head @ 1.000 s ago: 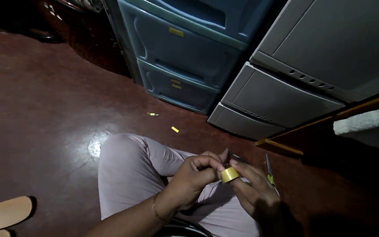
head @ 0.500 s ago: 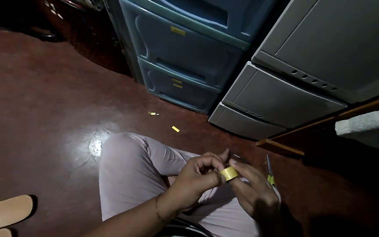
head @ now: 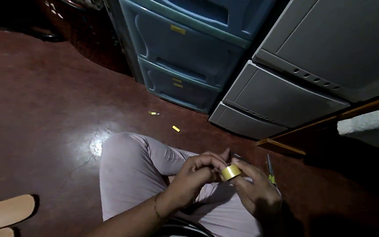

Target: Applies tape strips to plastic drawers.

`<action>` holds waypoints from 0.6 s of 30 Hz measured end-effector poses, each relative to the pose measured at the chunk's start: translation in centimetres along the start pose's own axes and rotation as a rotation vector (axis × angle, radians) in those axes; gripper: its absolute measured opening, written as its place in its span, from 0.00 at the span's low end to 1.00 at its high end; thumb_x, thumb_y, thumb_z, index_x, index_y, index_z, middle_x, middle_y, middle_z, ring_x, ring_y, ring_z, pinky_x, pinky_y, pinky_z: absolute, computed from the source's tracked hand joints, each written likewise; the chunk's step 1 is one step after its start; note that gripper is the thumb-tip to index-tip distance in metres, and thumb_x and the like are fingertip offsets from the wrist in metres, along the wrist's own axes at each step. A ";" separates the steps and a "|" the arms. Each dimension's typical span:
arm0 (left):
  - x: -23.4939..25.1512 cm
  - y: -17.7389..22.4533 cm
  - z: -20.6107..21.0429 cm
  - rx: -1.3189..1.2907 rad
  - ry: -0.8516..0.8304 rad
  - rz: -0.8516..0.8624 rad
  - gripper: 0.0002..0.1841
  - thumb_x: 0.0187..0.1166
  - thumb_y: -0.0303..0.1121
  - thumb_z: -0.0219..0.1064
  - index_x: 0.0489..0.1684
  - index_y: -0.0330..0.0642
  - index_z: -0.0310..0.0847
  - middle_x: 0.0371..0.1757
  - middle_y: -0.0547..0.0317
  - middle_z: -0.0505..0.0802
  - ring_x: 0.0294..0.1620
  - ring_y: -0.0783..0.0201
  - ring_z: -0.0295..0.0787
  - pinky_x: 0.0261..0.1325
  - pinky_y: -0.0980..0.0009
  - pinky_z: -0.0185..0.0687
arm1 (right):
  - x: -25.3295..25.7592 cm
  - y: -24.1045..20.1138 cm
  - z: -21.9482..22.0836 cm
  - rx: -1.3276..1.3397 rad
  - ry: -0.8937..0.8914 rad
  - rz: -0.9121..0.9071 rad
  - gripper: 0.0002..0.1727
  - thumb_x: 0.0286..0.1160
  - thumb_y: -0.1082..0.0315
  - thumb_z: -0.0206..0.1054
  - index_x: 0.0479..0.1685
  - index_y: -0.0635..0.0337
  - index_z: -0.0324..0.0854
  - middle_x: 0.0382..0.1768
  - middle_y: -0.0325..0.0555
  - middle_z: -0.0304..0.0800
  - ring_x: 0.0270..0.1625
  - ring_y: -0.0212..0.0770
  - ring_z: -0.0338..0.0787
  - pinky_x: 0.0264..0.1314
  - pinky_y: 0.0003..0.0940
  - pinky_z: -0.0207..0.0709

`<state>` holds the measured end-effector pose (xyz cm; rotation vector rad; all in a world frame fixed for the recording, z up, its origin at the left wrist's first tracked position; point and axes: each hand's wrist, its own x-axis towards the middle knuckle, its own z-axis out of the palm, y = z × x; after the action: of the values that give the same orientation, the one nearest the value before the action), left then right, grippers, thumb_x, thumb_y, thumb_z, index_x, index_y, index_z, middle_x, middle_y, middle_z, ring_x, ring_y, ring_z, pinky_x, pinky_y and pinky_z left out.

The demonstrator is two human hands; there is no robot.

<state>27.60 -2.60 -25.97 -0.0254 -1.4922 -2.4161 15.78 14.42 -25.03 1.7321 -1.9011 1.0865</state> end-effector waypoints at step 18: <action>0.2 0.3 0.5 0.618 0.271 0.279 0.06 0.68 0.38 0.80 0.33 0.47 0.95 0.44 0.66 0.92 0.51 0.77 0.88 0.53 0.82 0.85 | -0.4 0.6 -0.4 -0.169 0.015 -0.044 0.03 0.79 0.68 0.70 0.46 0.51 0.84 0.61 0.45 0.84 0.64 0.34 0.85 0.70 0.22 0.79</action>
<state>27.44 -2.34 -25.43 0.2032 -1.8823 -1.5961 15.23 14.95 -25.26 1.6594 -1.8779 0.8930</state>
